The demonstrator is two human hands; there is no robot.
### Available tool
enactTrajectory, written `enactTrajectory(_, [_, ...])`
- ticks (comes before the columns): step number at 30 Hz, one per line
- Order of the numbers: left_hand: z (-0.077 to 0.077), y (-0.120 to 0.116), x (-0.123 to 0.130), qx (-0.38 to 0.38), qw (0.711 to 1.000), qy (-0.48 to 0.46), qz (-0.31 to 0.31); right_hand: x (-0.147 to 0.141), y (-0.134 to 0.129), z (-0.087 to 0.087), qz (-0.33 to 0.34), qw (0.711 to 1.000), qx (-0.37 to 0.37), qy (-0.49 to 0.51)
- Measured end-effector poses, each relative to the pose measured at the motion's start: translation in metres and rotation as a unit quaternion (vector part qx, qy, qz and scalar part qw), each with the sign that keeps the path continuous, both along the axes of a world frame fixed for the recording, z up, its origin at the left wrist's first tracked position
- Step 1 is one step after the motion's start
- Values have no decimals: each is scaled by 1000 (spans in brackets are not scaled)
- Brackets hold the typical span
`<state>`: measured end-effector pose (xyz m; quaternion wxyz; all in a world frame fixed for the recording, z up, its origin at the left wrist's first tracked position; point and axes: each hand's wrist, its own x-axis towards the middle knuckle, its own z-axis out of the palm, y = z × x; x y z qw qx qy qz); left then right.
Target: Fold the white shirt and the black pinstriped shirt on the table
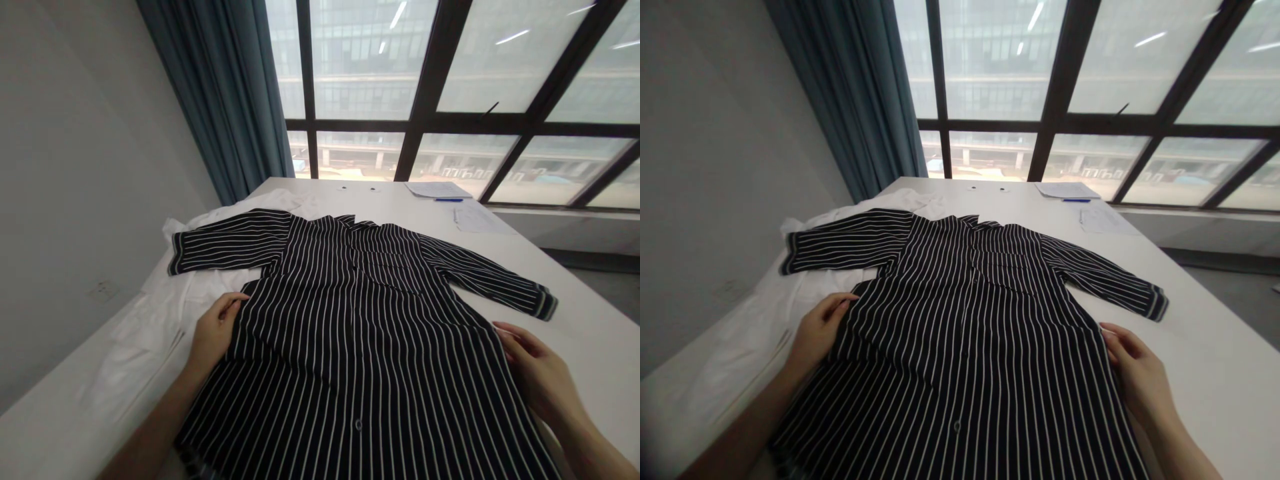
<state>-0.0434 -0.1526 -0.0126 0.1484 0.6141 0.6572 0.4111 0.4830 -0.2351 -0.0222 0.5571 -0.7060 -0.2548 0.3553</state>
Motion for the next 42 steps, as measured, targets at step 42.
enactTrajectory(42, [-2,-4,-4,-41,977,206,28,24,0,-12,130,899,-86,-409])
